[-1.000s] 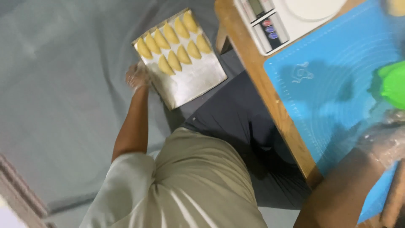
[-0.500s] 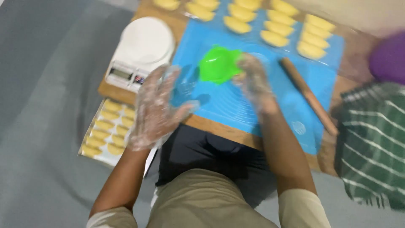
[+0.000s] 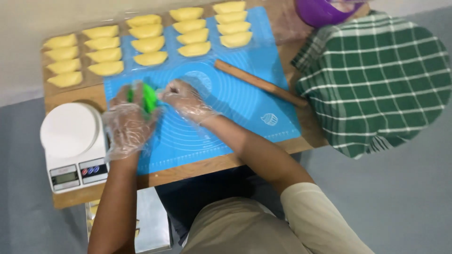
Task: A person wearing gloves is preparing pastries on a production floor. They roll out small portions of dough with a rolling pin, place them into a green plastic mold, add filling from a purple bowl, and press the mold to seal the pastry. Finished pastries are placed on a tray.
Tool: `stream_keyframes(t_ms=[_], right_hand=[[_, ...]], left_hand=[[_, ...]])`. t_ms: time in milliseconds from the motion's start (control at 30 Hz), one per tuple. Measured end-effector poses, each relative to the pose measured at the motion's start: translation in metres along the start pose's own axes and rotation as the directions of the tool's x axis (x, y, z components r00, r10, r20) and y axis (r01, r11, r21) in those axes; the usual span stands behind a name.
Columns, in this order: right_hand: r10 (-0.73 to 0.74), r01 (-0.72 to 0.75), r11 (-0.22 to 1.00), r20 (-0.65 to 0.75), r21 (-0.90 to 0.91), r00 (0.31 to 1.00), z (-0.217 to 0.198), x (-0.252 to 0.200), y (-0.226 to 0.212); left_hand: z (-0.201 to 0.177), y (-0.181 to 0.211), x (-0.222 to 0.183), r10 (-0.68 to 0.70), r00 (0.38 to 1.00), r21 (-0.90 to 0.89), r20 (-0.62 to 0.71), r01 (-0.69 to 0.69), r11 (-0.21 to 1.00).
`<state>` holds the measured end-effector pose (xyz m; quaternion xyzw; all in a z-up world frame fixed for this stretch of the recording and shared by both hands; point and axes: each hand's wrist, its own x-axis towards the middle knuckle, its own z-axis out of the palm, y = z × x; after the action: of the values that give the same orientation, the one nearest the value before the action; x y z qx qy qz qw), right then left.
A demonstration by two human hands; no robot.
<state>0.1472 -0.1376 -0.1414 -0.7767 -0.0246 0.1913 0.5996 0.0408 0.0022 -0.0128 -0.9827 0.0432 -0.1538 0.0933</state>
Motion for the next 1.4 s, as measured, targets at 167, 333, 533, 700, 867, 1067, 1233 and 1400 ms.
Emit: stream_keyframes(t_ms=[167, 333, 533, 700, 867, 1067, 1233, 1400], right_hand=[[-0.042, 0.11, 0.835, -0.137, 0.54, 0.99, -0.035, -0.036, -0.036], [-0.056, 0.209, 0.583, -0.217, 0.785, 0.975, -0.107, -0.126, -0.077], [-0.107, 0.452, 0.752, -0.588, 0.48, 0.802, -0.163, -0.202, 0.018], [0.134, 0.286, 0.853, -0.712, 0.437, 0.689, -0.183, -0.245, 0.023], [0.252, 0.174, 0.848, -0.671, 0.5, 0.698, -0.195, -0.255, 0.024], [0.365, -0.29, 0.931, -0.531, 0.222, 0.765, -0.182, -0.193, 0.226], [0.364, -0.47, 0.876, -0.496, -0.104, 0.788, -0.214, -0.194, 0.281], [0.26, -0.435, 0.872, -0.542, -0.224, 0.799, -0.252, -0.208, 0.281]], left_hand=[[0.046, -0.009, 0.01, 0.085, 0.859, -0.003, -0.505, -0.1, 0.995], [0.015, 0.057, 0.035, -0.013, 0.908, -0.521, -0.418, -0.228, 0.823], [-0.014, 0.202, 0.068, 0.326, 0.779, -0.679, 0.535, 0.627, -0.382], [-0.026, 0.288, 0.085, 0.583, 0.464, -0.418, 0.667, 0.881, -0.223], [-0.001, 0.311, 0.095, 0.436, 0.552, -0.604, 0.711, 0.797, -0.023], [-0.069, 0.297, 0.097, 0.494, 0.445, -0.272, 0.747, 0.883, -0.383], [-0.094, 0.297, 0.094, 0.674, 0.452, -0.086, 0.584, 0.86, -0.503], [-0.113, 0.297, 0.089, 0.742, 0.521, 0.108, 0.422, 0.784, -0.612]])
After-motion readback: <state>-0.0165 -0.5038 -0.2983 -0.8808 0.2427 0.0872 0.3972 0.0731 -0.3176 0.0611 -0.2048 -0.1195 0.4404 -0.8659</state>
